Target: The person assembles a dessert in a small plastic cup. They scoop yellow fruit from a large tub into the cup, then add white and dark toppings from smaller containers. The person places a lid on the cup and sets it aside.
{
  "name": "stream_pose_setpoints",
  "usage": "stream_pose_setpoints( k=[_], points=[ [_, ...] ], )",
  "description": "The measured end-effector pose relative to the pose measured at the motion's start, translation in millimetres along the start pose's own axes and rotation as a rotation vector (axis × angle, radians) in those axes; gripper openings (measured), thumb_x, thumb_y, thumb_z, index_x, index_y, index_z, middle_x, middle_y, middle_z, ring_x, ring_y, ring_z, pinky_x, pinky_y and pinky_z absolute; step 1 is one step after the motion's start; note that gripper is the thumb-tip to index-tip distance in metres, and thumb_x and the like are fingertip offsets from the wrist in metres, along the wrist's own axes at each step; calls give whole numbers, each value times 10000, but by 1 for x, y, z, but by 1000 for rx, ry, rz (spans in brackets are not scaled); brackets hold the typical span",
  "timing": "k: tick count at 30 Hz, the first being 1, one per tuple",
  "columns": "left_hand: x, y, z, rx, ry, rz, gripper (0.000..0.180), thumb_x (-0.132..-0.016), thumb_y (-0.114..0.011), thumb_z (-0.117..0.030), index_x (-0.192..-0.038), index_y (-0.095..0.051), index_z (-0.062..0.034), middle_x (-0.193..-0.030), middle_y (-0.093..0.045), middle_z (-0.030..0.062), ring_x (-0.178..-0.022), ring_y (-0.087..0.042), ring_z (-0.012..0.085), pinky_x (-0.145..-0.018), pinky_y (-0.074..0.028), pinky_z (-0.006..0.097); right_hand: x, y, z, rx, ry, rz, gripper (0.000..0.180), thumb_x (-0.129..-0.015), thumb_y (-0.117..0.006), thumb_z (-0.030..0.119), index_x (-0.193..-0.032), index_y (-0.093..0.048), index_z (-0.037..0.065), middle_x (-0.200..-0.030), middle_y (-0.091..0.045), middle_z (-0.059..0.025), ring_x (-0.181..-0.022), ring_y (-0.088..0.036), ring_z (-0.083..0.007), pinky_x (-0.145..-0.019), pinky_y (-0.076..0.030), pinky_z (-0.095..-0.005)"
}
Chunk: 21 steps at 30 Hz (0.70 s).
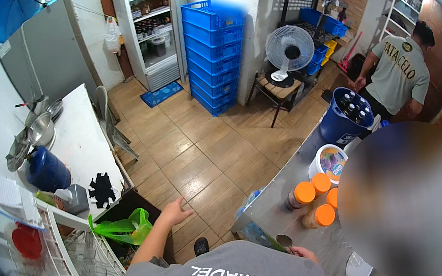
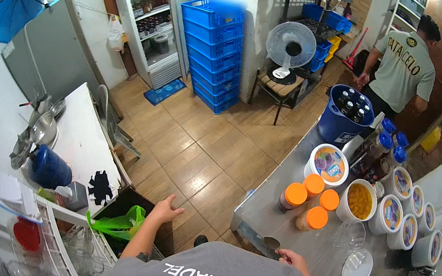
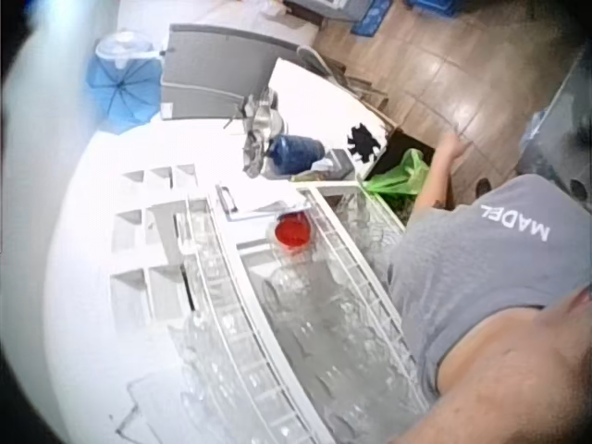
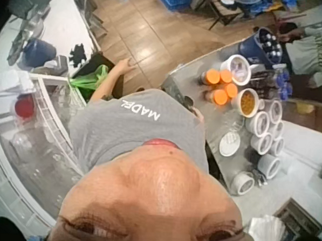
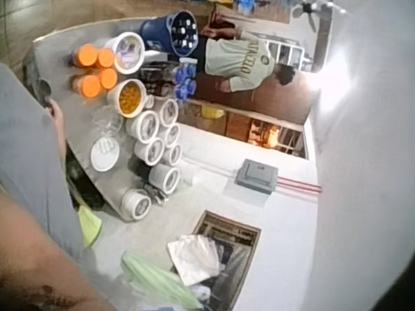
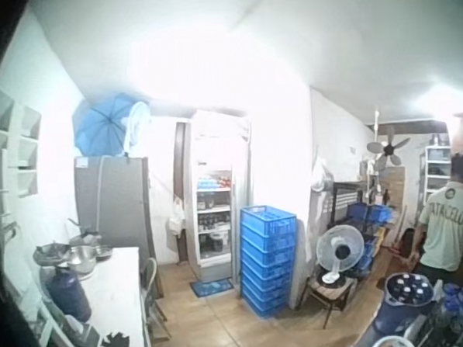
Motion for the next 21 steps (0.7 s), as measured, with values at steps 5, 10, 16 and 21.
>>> stream_pose_setpoints(
  k=[5,10,16,21],
  points=[
    [19,22,-107,423,-259,-99,588,-883,-697,-315,-1367,-497,-49,-939,-717,119,-796,-679,214,-719,-536,350,34,13,38,-46,31,-12,361,-933,-617,100,-1276,-598,-14,-867,-615,-5,-738,-541,-62,-691,-469,-214],
    [86,22,-215,391,-637,704,281,-966,-617,-218,-1165,-682,-30,-1092,-697,49,-1026,-620,126,-923,-480,303,42,14,86,-187,257,60,388,-977,-538,80,-1362,-526,28,-860,-624,-15,-738,-542,-55,-681,-466,-206],
    [97,-48,-320,715,-828,965,422,-1024,-463,-173,-1402,-464,14,-1231,-628,116,-1129,-591,194,-985,-441,315,52,10,174,-228,642,-63,619,-940,-501,-63,-1488,-265,104,-1117,-604,-90,-769,-569,-95,-687,-487,-243],
    [89,-98,-379,553,-884,1068,488,-1046,-423,-309,-1372,-487,48,-1187,-636,124,-1100,-604,236,-981,-448,365,78,40,156,-217,705,-129,738,-908,-488,-113,-1527,-168,131,-1258,-550,-121,-916,-608,-160,-796,-513,-302]
  ],
)
Point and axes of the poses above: each hand's wrist, its own x-axis away from the middle knuckle, its own y-axis out of the back of the hand, z = x × y, the point moved 2 cm from there along -x, towards the middle knuckle
